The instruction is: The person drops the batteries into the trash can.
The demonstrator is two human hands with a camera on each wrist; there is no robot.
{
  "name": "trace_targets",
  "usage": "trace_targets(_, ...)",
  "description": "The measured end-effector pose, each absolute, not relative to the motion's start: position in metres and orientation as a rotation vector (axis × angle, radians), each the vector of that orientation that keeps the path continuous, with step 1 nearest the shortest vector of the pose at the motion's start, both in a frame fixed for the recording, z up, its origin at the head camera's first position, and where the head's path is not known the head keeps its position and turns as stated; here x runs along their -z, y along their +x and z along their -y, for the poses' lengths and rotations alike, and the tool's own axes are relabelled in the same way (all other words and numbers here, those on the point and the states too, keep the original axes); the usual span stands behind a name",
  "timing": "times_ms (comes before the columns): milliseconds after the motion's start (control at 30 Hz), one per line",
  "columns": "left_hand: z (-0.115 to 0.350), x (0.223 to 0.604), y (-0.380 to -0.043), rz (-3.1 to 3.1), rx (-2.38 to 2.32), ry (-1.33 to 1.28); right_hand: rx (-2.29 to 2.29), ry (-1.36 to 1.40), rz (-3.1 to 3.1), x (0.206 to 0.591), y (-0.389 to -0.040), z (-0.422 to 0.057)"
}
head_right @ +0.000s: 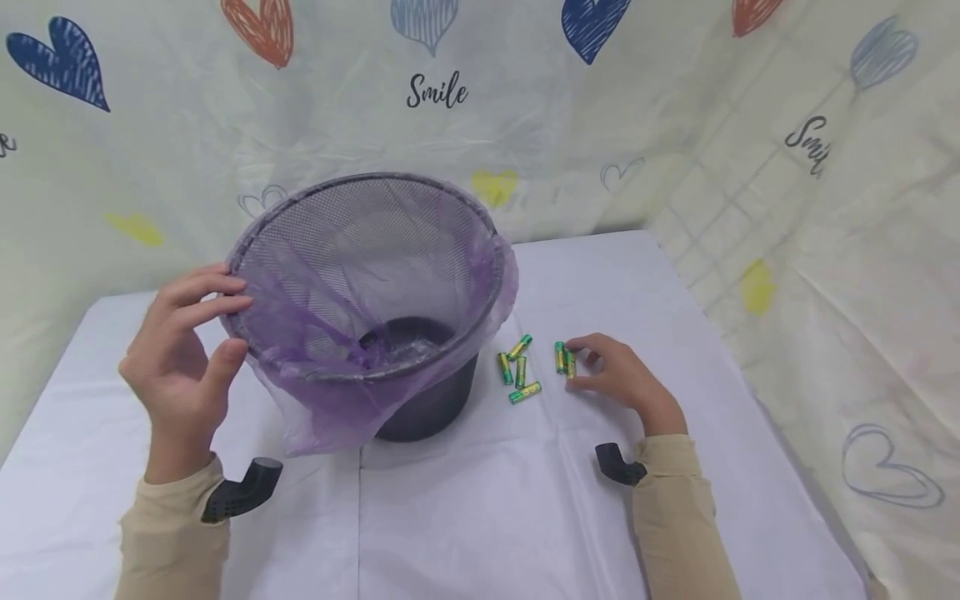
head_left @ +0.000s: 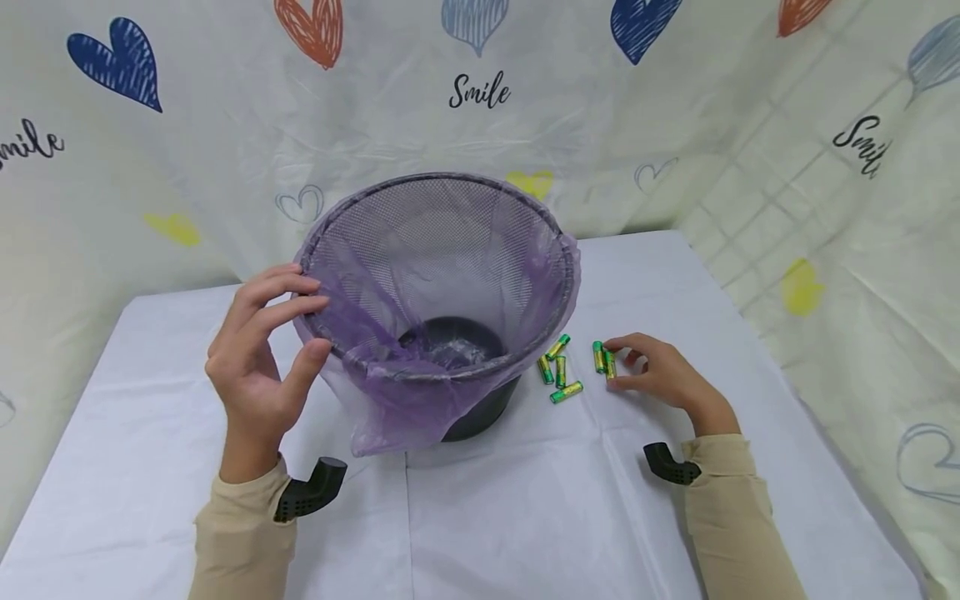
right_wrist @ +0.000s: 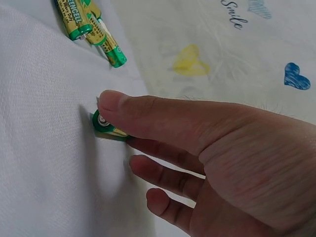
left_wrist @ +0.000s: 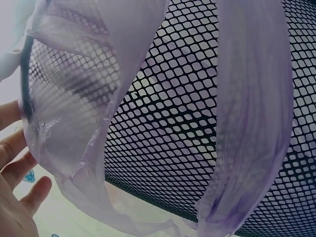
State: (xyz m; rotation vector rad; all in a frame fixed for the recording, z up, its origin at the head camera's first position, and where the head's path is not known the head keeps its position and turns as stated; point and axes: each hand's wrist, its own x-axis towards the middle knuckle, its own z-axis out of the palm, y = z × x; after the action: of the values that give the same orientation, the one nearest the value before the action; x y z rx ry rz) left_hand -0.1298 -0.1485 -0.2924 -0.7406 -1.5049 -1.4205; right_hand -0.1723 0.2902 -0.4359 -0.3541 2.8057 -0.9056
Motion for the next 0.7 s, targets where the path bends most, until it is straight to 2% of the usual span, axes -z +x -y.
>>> trace_targets(700, 0.1490, 0.2918, -0.1216, 1.550, 1.471, -0.731, 0.860, -0.304, -2.820, 0.4342, -0.1736, -0.2910)
